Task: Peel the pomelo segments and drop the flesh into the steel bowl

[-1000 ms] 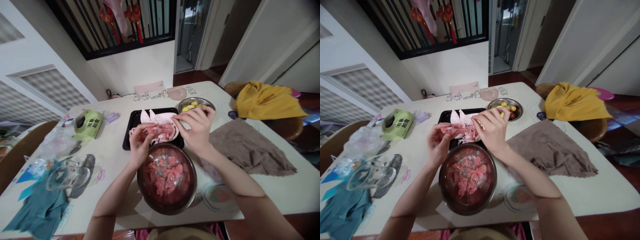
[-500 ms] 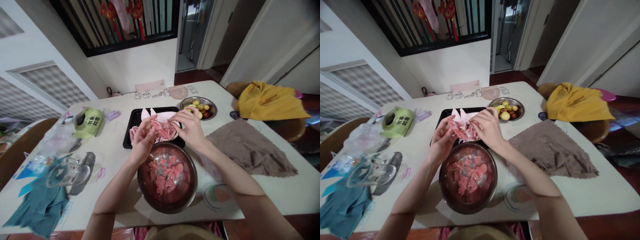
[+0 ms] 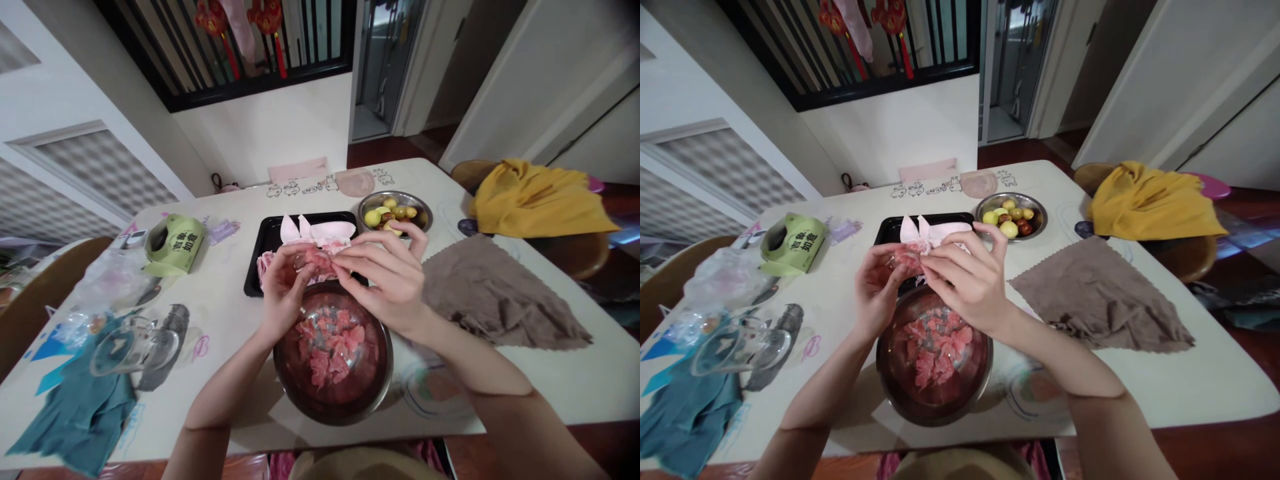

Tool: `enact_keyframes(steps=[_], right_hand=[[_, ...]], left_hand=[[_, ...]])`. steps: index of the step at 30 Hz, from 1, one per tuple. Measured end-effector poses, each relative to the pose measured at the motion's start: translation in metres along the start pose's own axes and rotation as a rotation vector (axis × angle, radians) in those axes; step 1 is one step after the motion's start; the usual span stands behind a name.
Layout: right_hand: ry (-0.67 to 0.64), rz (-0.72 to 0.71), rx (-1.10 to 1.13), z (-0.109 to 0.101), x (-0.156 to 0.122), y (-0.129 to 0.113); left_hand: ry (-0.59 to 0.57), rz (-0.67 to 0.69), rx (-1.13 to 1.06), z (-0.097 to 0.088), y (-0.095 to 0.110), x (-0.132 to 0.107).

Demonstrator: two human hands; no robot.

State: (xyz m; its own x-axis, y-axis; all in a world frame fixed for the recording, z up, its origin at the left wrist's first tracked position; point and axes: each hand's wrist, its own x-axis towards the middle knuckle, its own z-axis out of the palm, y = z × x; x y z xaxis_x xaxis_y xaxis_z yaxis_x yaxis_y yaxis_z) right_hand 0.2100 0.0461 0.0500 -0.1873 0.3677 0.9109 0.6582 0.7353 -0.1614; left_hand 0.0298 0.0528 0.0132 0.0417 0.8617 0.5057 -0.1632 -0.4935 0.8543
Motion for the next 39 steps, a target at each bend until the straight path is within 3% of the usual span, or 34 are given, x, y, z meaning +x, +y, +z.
enact_keyframes(steps=[5, 12, 23, 32, 39], right_hand=[[0.016, -0.006, -0.05, 0.0, 0.0, -0.005], [0.012, 0.035, 0.0, -0.002, 0.0, -0.005], [-0.009, 0.057, 0.056, -0.007, 0.0, -0.006], [-0.06, 0.002, 0.036, -0.003, -0.001, -0.01], [-0.047, 0.003, 0.087, -0.011, -0.003, -0.021]], left_hand=[[0.004, 0.099, 0.093, 0.004, 0.005, -0.002], [0.085, 0.083, 0.131, -0.001, 0.001, -0.003], [-0.056, 0.237, 0.072, 0.005, 0.007, 0.0], [0.018, 0.413, 0.183, 0.004, 0.002, -0.001], [0.083, 0.446, 0.251, -0.002, 0.004, 0.0]])
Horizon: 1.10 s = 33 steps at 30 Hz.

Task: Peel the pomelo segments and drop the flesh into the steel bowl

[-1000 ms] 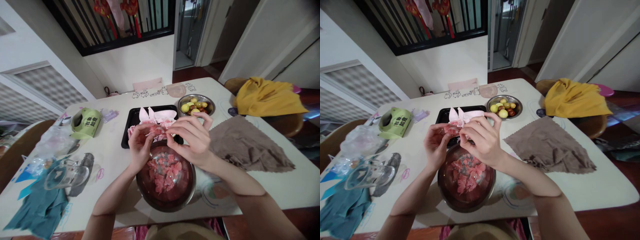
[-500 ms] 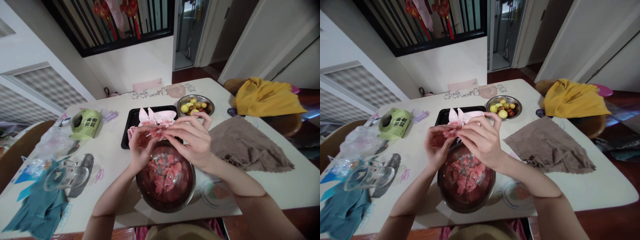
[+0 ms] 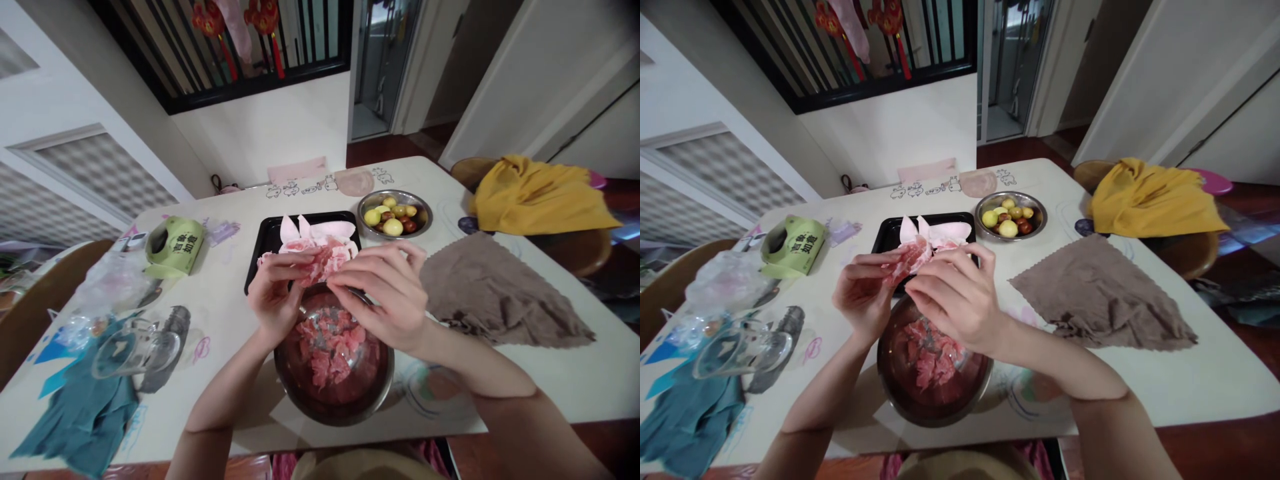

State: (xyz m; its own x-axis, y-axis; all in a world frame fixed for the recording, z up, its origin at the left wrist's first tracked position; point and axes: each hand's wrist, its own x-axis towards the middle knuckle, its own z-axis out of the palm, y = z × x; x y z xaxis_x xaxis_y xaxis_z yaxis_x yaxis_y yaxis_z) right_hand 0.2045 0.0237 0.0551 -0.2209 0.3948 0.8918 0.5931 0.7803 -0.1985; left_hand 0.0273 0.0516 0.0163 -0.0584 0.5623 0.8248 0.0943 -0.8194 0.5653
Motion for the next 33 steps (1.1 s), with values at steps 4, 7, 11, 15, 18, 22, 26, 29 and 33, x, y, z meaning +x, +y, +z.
enact_keyframes(steps=[4, 7, 11, 15, 18, 22, 26, 29, 33], right_hand=[[0.046, 0.058, -0.017, -0.005, 0.003, 0.004], [0.021, 0.055, 0.001, -0.007, 0.005, 0.008], [-0.014, -0.009, 0.025, -0.009, 0.006, 0.009], [-0.046, -0.027, 0.017, -0.011, 0.007, 0.01], [-0.059, -0.028, 0.029, -0.015, 0.009, 0.008], [-0.092, -0.002, 0.052, -0.019, 0.012, 0.008], [-0.066, 0.095, -0.017, -0.004, 0.009, 0.026], [-0.167, 0.127, -0.08, 0.024, -0.002, 0.052], [-0.546, 0.191, -0.063, 0.06, -0.021, 0.085]], left_hand=[[-0.056, 0.124, 0.056, -0.006, -0.002, 0.001], [-0.106, 0.21, 0.056, -0.01, -0.003, 0.002], [-0.159, 0.265, 0.081, -0.014, -0.004, 0.002], [-0.172, 0.24, 0.112, -0.017, -0.004, 0.002], [-0.13, 0.196, 0.113, -0.016, -0.004, 0.005], [-0.046, 0.08, -0.035, -0.014, -0.005, 0.014], [0.022, -0.051, -0.101, -0.018, -0.013, 0.021], [0.047, -0.2, -0.148, -0.022, -0.021, 0.022], [-0.052, -0.409, -0.369, -0.02, -0.022, 0.022]])
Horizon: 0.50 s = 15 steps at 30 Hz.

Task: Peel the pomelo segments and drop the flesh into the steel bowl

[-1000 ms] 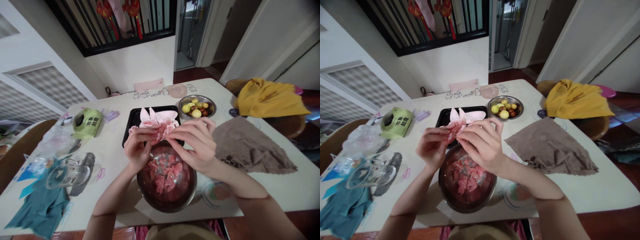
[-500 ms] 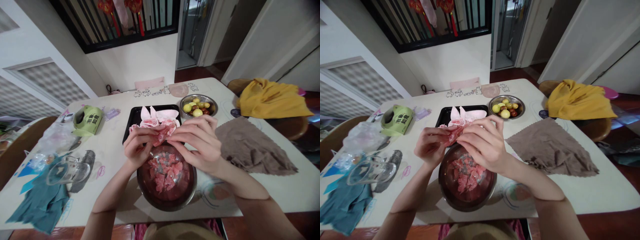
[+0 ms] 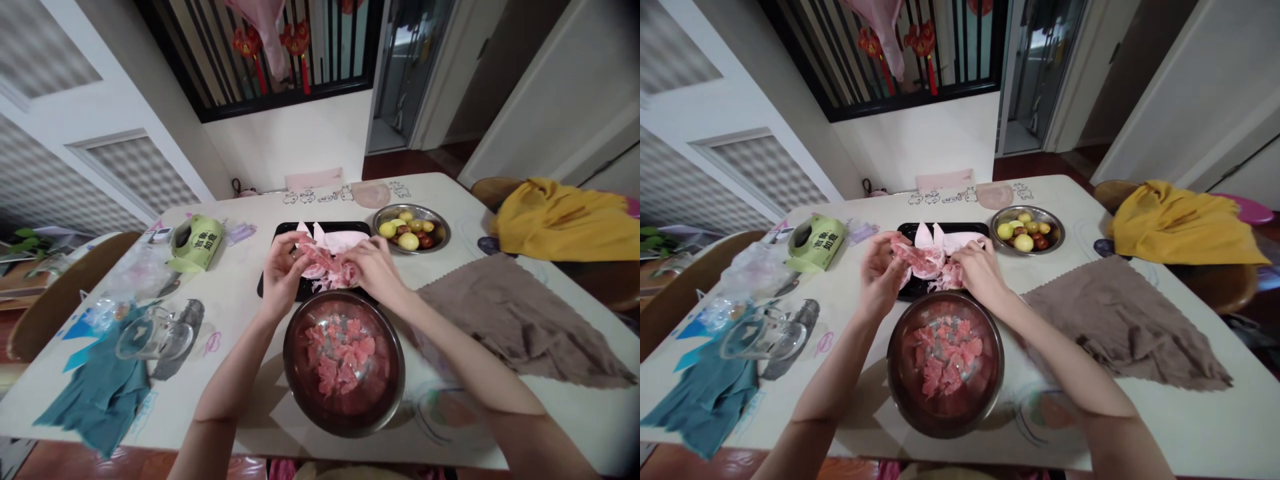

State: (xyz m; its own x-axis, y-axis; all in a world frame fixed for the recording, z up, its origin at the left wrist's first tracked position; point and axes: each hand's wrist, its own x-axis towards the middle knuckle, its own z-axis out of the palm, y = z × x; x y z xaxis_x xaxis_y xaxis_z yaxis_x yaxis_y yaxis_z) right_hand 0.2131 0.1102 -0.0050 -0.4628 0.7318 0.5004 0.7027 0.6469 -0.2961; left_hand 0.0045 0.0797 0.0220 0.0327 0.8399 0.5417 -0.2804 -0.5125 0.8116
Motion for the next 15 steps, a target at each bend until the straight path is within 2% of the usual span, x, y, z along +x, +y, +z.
enact_keyframes(steps=[2, 4, 6, 11, 13, 15], right_hand=[[-0.105, 0.021, -0.028, 0.009, 0.002, 0.008], [-0.122, 0.014, -0.009, 0.008, 0.002, 0.01], [-0.043, -0.013, 0.061, -0.003, 0.002, 0.006], [0.361, -0.11, 0.279, -0.041, -0.002, -0.021], [0.424, -0.163, 0.297, -0.052, -0.005, -0.03], [0.364, -0.241, 0.282, -0.059, -0.008, -0.036]], left_hand=[[-0.055, -0.08, -0.057, 0.003, 0.002, -0.001], [-0.103, -0.139, -0.078, 0.006, 0.004, -0.003], [-0.146, -0.195, -0.088, 0.007, 0.007, -0.004], [-0.245, -0.321, -0.101, 0.013, 0.016, -0.009], [-0.285, -0.367, -0.106, 0.015, 0.019, -0.011], [-0.309, -0.42, -0.122, 0.015, 0.02, -0.016]])
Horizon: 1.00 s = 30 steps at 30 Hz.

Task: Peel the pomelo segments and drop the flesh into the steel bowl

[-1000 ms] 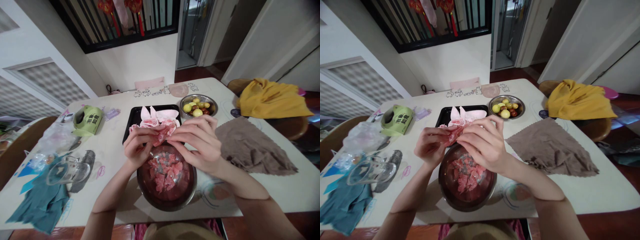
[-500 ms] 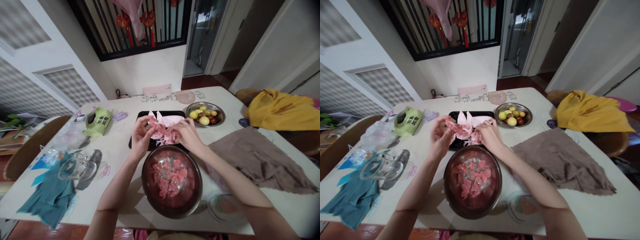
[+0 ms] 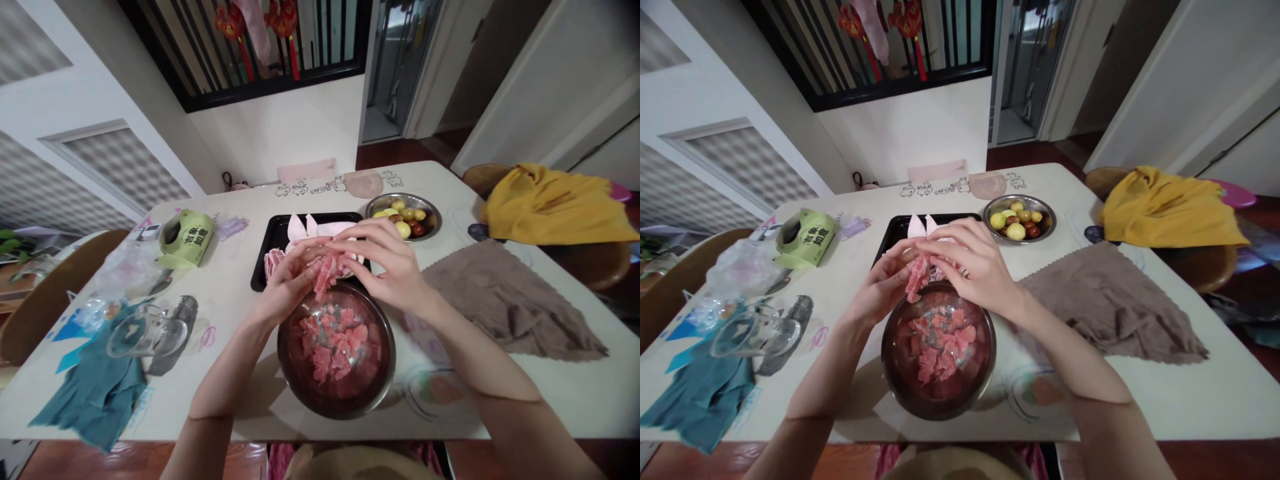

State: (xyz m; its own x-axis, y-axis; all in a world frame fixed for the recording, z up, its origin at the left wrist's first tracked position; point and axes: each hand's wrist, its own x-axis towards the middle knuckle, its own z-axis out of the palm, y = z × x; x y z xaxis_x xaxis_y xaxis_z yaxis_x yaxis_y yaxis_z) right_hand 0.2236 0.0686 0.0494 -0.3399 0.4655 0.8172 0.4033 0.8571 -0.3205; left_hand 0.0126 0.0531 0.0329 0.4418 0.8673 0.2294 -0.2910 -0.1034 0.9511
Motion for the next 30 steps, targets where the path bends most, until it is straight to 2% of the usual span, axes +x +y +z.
enact_keyframes(steps=[3, 5, 8, 10, 13, 15, 21, 26, 30], right_hand=[[-0.215, -0.046, 0.041, -0.004, -0.003, -0.003], [-0.311, -0.029, 0.085, -0.004, -0.009, -0.003], [-0.384, 0.033, 0.102, 0.001, -0.022, -0.007], [-0.41, 0.09, 0.099, 0.005, -0.034, -0.015], [-0.363, 0.205, 0.12, 0.012, -0.054, -0.026], [-0.309, 0.284, 0.134, 0.015, -0.069, -0.032], [-0.22, 0.451, 0.11, 0.026, -0.096, -0.039], [-0.13, 0.407, 0.06, 0.033, -0.099, -0.044], [-0.008, 0.277, -0.139, 0.036, -0.098, -0.052]], left_hand=[[-0.002, -0.067, -0.015, -0.001, -0.004, -0.01], [-0.003, -0.106, -0.007, -0.004, -0.009, -0.019], [0.007, -0.153, 0.027, -0.007, -0.018, -0.032], [0.069, -0.155, 0.098, -0.007, -0.026, -0.041], [0.156, -0.115, 0.246, -0.004, -0.036, -0.054], [0.161, -0.073, 0.307, -0.001, -0.042, -0.062], [0.162, -0.03, 0.243, 0.006, -0.057, -0.072], [0.245, 0.067, 0.442, 0.01, -0.059, -0.073], [0.293, 0.138, 0.633, 0.012, -0.056, -0.079]])
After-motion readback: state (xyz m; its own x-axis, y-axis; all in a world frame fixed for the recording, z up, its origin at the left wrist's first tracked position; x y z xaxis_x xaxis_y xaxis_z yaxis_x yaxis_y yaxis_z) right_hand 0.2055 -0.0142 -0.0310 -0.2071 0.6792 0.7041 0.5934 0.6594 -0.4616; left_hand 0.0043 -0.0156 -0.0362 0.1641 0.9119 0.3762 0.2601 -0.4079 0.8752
